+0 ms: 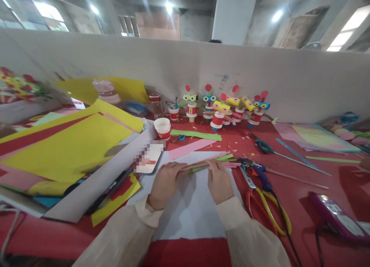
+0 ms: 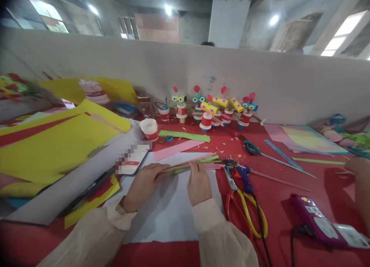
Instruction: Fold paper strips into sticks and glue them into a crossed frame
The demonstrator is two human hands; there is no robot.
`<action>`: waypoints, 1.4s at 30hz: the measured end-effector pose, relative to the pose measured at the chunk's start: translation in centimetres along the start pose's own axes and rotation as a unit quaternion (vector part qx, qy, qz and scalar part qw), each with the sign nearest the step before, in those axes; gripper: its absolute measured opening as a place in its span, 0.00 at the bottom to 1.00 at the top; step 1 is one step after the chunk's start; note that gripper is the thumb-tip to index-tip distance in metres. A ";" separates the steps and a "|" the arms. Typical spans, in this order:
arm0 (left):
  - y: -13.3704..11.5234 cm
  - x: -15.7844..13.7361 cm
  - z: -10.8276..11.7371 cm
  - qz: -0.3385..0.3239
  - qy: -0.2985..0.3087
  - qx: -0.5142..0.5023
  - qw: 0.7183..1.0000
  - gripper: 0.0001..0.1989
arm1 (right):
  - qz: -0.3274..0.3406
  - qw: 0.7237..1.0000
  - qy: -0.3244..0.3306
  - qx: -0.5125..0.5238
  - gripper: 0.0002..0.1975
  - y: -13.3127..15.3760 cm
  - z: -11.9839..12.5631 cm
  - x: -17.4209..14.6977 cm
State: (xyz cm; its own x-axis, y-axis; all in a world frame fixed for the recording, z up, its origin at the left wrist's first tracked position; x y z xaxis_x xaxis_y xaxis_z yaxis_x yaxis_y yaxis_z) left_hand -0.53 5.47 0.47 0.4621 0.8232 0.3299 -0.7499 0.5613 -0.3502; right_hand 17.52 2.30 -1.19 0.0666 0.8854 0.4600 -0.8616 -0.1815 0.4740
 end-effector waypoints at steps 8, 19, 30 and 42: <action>1.1 0.0 0.0 -0.022 -0.013 0.023 0.999 0.16 | 0.029 0.997 0.044 0.049 0.19 1.0 -0.2 -0.3; 1.1 2.5 1.5 0.041 -0.022 0.082 0.996 0.13 | -0.005 0.996 0.022 -0.090 0.10 0.4 0.2 -0.5; 3.5 5.3 0.1 0.073 -0.038 0.166 0.983 0.16 | 0.002 0.995 0.046 -0.086 0.11 0.0 -0.3 -0.5; 3.0 5.2 0.3 0.047 -0.036 0.139 0.988 0.12 | 0.038 0.995 0.033 -0.088 0.14 -0.1 -0.7 -0.8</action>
State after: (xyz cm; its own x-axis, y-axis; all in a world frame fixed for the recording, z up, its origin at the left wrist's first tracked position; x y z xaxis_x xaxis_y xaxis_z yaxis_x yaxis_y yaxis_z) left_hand -0.55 11.45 1.40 0.3556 0.8569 0.3731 -0.8940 0.4283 -0.1315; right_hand 17.19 1.90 -2.12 -0.0309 0.8989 0.4370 -0.9378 -0.1773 0.2984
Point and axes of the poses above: each hand's wrist, its own x-axis towards the middle knuckle, its own z-axis out of the back of the hand, y = z × x, the point moved 3 cm from there along x, towards the middle knuckle, and after that the axes turned 2 degrees about x, right-handed, at the moved point
